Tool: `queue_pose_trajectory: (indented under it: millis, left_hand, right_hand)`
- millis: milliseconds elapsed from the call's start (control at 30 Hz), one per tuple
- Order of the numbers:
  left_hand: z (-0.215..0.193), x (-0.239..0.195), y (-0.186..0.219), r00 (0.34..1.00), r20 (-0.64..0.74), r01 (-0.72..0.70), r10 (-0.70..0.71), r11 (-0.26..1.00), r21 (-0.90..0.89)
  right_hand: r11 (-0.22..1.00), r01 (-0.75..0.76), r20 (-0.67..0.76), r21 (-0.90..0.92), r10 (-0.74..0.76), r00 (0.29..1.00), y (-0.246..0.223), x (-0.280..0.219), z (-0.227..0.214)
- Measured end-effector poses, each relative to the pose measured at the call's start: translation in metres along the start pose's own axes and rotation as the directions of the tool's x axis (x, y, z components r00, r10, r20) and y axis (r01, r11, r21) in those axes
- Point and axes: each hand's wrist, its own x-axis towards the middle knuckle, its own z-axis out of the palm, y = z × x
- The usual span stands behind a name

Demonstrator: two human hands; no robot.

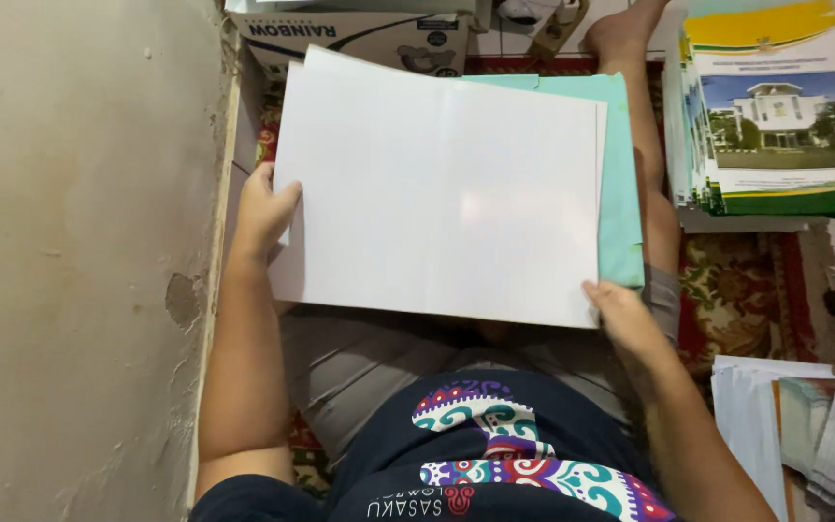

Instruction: Flipping through the pages of a brochure and smoothing them down to inspect or prepare them

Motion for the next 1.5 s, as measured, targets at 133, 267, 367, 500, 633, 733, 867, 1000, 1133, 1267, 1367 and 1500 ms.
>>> queue_pose_trajectory:
  millis: [133, 267, 367, 500, 633, 733, 867, 1000, 1133, 1267, 1367, 1500]
  left_hand:
    - [-0.011, -0.032, 0.040, 0.936, -0.120, -0.349, 0.331, 0.914, -0.205]
    - [-0.021, -0.066, 0.099, 0.867, -0.209, -0.492, 0.452, 0.841, -0.223]
    - [-0.020, -0.071, 0.094, 0.838, -0.292, -0.531, 0.460, 0.812, -0.242]
    - [-0.024, -0.079, 0.100, 0.792, -0.436, -0.588, 0.427, 0.727, -0.356]
    - [-0.035, -0.072, 0.097, 0.823, -0.359, -0.565, 0.440, 0.699, -0.438]
    - [-0.033, -0.068, 0.105, 0.820, -0.401, -0.572, 0.410, 0.632, -0.524]
    - [-0.032, -0.072, 0.113, 0.875, -0.358, -0.479, 0.326, 0.688, -0.545]
    - [-0.031, -0.079, 0.146, 0.807, -0.371, -0.591, 0.460, 0.647, -0.482]
    - [-0.027, -0.075, 0.180, 0.784, -0.481, -0.601, 0.392, 0.671, -0.433]
    - [-0.019, -0.061, 0.145, 0.703, -0.582, -0.673, 0.409, 0.646, -0.360]
    - [-0.029, -0.074, 0.130, 0.778, -0.545, -0.603, 0.313, 0.615, -0.507]
    - [-0.033, -0.093, 0.129, 0.868, -0.333, -0.491, 0.368, 0.733, -0.471]
  right_hand:
    - [0.958, 0.102, -0.067, 0.268, -0.087, 0.994, -0.052, -0.011, -0.003]
    - [0.966, 0.253, -0.012, 0.055, -0.252, 0.968, -0.058, 0.014, -0.022]
    - [0.926, 0.378, -0.065, -0.026, -0.379, 0.923, -0.091, 0.001, -0.034]
    - [0.854, 0.516, -0.198, -0.072, -0.519, 0.832, -0.125, -0.017, -0.042]
    - [0.771, 0.508, -0.239, 0.385, -0.448, 0.861, -0.144, -0.001, -0.042]
    - [0.605, 0.690, -0.158, 0.398, -0.696, 0.701, -0.163, -0.005, -0.044]
    - [0.646, 0.763, -0.419, -0.015, -0.697, 0.582, -0.147, 0.018, -0.063]
    - [0.663, 0.748, -0.502, -0.015, -0.652, 0.568, -0.168, 0.016, -0.058]
    - [0.666, 0.736, -0.514, 0.121, -0.593, 0.620, -0.211, 0.000, -0.036]
    - [0.541, 0.837, -0.481, -0.080, -0.757, 0.443, -0.218, 0.003, -0.053]
    - [0.631, 0.748, -0.472, -0.206, -0.734, 0.489, -0.235, -0.025, -0.054]
    - [0.696, 0.715, -0.441, -0.068, -0.664, 0.604, -0.174, 0.008, -0.074]
